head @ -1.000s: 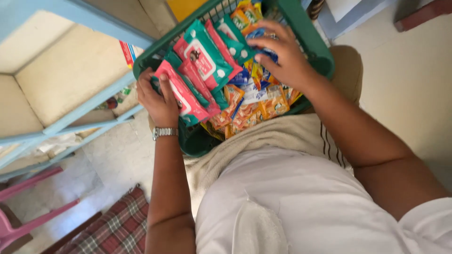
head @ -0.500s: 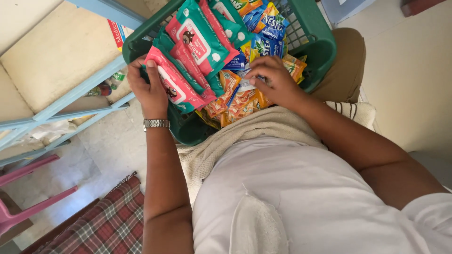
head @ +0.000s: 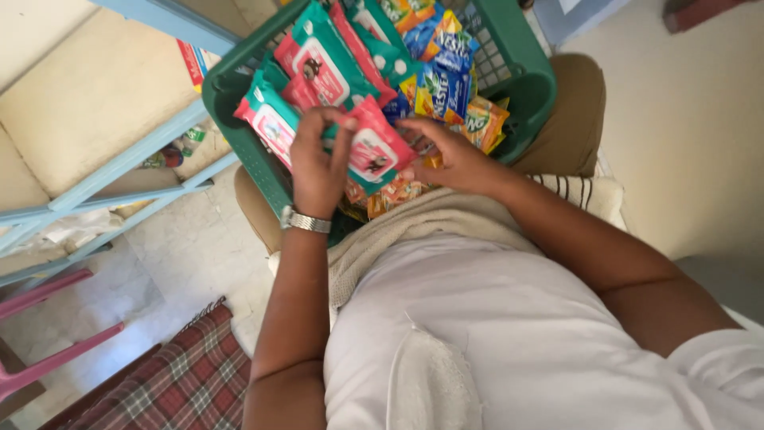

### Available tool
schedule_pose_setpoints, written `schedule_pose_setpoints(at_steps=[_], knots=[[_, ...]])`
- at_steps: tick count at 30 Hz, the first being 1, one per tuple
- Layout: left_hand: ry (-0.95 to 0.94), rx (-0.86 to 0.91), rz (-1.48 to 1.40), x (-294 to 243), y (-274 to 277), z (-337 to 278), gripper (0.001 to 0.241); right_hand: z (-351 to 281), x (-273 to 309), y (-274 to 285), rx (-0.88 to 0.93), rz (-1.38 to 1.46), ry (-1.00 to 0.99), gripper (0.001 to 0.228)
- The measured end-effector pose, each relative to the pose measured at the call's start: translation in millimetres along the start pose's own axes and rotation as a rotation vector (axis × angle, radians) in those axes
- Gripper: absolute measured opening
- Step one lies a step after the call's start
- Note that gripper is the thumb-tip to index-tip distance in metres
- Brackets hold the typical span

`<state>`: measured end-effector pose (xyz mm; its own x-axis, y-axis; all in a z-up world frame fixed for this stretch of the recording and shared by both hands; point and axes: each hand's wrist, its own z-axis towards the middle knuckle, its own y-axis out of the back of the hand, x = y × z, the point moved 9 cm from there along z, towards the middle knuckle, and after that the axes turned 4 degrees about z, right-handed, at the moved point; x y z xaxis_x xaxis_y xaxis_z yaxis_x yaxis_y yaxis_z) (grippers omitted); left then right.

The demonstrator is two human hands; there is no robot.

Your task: The recorder is taking packs of wet wipes and snacks out of a green plastic crate and arranging them onto blue shelves.

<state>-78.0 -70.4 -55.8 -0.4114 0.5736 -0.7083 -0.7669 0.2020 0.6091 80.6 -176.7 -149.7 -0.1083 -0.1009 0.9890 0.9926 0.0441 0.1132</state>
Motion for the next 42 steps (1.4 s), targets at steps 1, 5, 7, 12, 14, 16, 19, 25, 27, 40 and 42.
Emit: schedule_pose_setpoints(at_steps=[1,5,7,12,14,16,19,25,27,40,42], knots=[[0.046,0.028,-0.054,2.1,-7.1,2.1,0.014,2.5,-3.3,1.7,-0.01,0.026,-0.03,0.068],[0.106,0.073,-0.194,10.1,-20.6,-3.3,0.013,-4.1,-32.4,2.8,-0.063,0.133,-0.188,0.064],[0.071,0.065,-0.216,4.6,-15.8,-0.1,0.013,-6.0,-55.7,5.3,-0.058,0.156,-0.205,0.056],[0.065,0.059,-0.219,4.9,-10.5,1.9,0.015,-7.6,-62.3,13.6,-0.024,0.288,-0.19,0.034],[0.202,0.055,-0.271,20.4,-13.2,-1.3,0.016,-9.2,-55.7,18.6,-0.028,0.408,-0.236,0.029],[0.234,0.033,-0.319,28.7,-14.9,-5.3,0.014,-14.4,-67.9,27.4,-0.069,0.46,-0.282,0.028],[0.269,-0.014,-0.422,47.9,-25.7,-17.1,0.012,-17.3,-74.7,39.2,-0.177,0.621,-0.341,0.025],[0.303,-0.066,-0.554,55.9,-41.1,-32.2,0.013,-24.0,-97.0,46.2,-0.292,0.91,-0.367,0.019],[0.321,-0.04,-0.571,45.4,-41.1,-29.5,0.014,-28.0,-104.0,47.9,-0.302,0.921,-0.368,0.015],[0.33,-0.021,-0.408,39.6,-46.8,-36.4,0.021,-30.8,-85.1,67.3,-0.316,0.958,-0.222,0.005],[0.367,-0.033,-0.479,50.7,-53.0,-43.0,0.022,-29.2,-80.8,65.3,-0.308,0.96,-0.202,0.003]])
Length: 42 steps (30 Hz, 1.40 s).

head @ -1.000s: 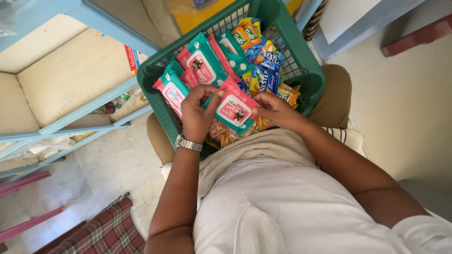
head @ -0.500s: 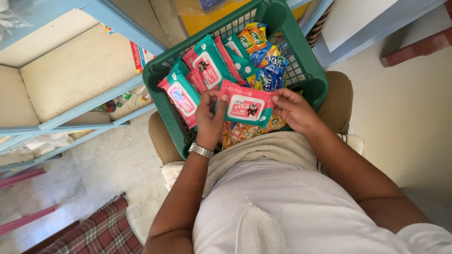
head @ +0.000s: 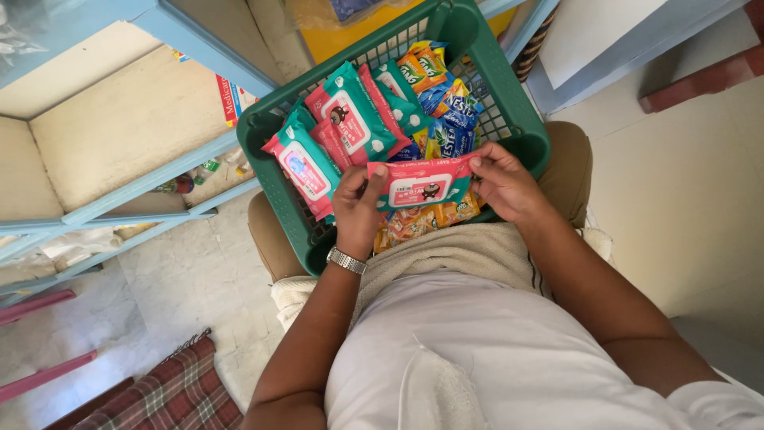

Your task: The recorder is taking packs of wet wipes and snacks out of a green plastic crate and arranging them onto blue shelves.

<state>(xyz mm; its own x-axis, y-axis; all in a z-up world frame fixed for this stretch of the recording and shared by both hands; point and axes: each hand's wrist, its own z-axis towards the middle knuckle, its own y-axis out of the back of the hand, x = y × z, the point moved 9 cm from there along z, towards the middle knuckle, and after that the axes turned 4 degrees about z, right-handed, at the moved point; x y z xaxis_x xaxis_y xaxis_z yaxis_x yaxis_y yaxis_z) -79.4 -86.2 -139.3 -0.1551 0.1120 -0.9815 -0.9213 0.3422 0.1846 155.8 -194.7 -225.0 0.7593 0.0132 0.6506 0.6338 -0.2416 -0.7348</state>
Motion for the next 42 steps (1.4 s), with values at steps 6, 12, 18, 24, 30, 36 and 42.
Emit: schedule_pose_setpoints(at_steps=[6,12,18,24,30,36,42], knots=[[0.022,-0.047,-0.194,-1.4,-0.8,-3.6,0.02,4.7,0.6,-6.7,0.022,0.08,0.027,0.002],[0.329,0.011,-0.609,7.2,-16.1,-9.2,0.027,3.6,1.0,-13.0,-0.006,-0.035,0.008,0.013],[0.53,0.105,-0.88,21.8,-36.8,-17.8,0.04,-1.3,-6.5,-3.7,-0.023,-0.3,-0.076,0.037],[0.578,0.133,-0.96,7.8,-41.3,-18.5,0.05,-6.8,-0.5,-3.7,-0.028,-0.446,-0.107,0.057],[0.639,0.286,-0.596,7.5,-46.8,-31.2,0.051,-12.0,14.3,-0.1,-0.007,-0.457,-0.052,0.059],[0.542,0.349,-0.609,17.9,-52.9,-31.3,0.074,-19.5,31.9,-8.6,0.007,-0.533,-0.04,0.055],[0.512,0.362,-0.575,22.8,-51.8,-28.6,0.079,-23.5,39.0,-2.2,0.008,-0.41,-0.033,0.06]])
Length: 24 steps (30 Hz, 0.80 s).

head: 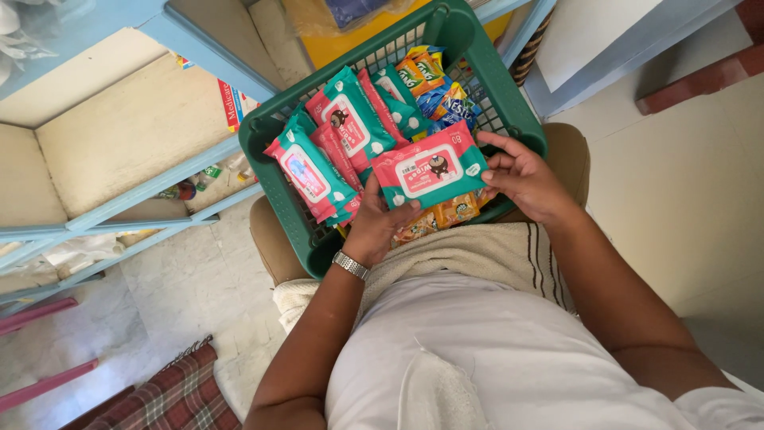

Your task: The recorder is taking packs of wet wipes and snacks out of a green plastic crate and arranging them onto blue shelves.

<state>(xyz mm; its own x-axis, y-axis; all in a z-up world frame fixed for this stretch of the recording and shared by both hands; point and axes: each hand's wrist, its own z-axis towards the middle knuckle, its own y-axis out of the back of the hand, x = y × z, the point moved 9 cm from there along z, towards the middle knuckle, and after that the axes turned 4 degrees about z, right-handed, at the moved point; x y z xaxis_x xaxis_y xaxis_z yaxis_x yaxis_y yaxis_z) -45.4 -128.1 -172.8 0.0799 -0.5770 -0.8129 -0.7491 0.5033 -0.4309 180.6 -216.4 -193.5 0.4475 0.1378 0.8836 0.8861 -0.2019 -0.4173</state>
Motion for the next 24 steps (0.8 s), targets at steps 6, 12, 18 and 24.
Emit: schedule_pose_setpoints(at_steps=[6,12,18,24], knots=[[-0.03,0.061,0.026,-6.0,-3.6,1.7,0.076,1.1,5.1,-14.8,-0.059,0.064,-0.123,0.061],[-0.001,0.117,0.082,-9.0,-6.1,-1.1,0.075,9.0,-23.8,13.9,-0.165,0.108,-0.156,0.034],[0.014,0.178,0.1,-9.1,-9.7,-4.5,0.082,8.0,-15.0,14.5,-0.165,0.134,-0.095,0.024],[0.032,0.236,0.103,1.9,-0.2,-3.1,0.076,7.4,-16.5,12.7,-0.165,0.233,-0.107,0.013]])
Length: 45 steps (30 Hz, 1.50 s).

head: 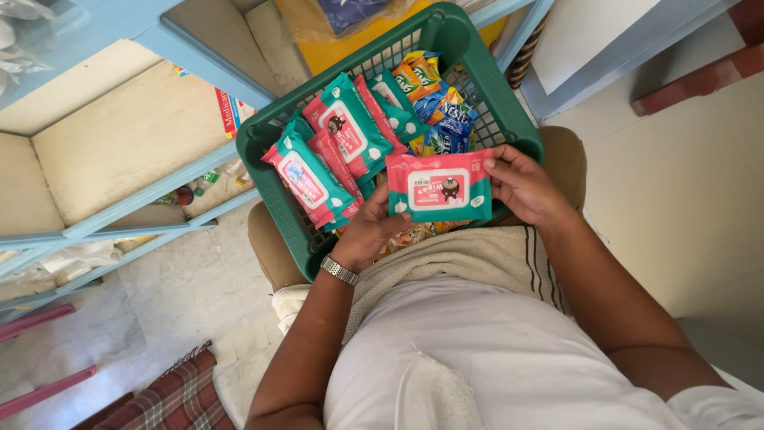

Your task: The recorder is taking packs of wet wipes and snacks out of a green plastic crate and arranging them onto blue shelves.

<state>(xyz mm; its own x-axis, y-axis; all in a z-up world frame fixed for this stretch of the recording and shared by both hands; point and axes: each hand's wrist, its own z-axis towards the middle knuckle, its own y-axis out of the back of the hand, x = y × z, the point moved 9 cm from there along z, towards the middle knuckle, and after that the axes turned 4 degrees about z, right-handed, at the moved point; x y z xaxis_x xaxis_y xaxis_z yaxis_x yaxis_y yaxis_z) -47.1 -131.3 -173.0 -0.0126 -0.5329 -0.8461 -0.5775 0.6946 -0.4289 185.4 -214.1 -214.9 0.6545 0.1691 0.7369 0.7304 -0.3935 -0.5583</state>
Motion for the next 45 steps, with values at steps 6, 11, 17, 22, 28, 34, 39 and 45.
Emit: schedule_pose_setpoints(at_steps=[6,11,17,22,28,34,39,45], knots=[[-0.053,-0.045,0.235,-5.5,3.3,-0.9,0.063,2.1,8.5,12.0,0.01,-0.024,0.066,0.006],[-0.019,-0.094,0.341,-1.7,13.1,0.9,0.06,-6.1,26.4,7.4,-0.015,-0.062,0.115,0.006],[-0.006,-0.085,0.322,-14.3,8.2,0.0,0.055,-13.6,45.9,0.7,-0.01,-0.065,0.186,0.007],[-0.068,-0.086,0.404,10.7,16.3,5.0,0.07,-16.2,48.5,-11.0,0.01,-0.069,0.244,0.007],[-0.161,-0.17,0.55,-26.8,-5.7,-6.1,0.089,-29.8,70.4,-53.8,0.129,-0.357,0.371,0.008],[-0.364,-0.107,0.796,-57.5,-35.3,-18.5,0.066,-44.8,75.5,-96.6,0.2,-0.697,0.457,0.008],[-0.257,-0.112,0.822,-62.5,-41.0,-18.2,0.057,-48.2,80.5,-101.3,0.168,-0.799,0.525,0.011],[-0.164,-0.007,0.634,-41.7,-43.3,-10.3,0.05,-38.1,72.9,-90.0,0.17,-0.708,0.458,0.01]])
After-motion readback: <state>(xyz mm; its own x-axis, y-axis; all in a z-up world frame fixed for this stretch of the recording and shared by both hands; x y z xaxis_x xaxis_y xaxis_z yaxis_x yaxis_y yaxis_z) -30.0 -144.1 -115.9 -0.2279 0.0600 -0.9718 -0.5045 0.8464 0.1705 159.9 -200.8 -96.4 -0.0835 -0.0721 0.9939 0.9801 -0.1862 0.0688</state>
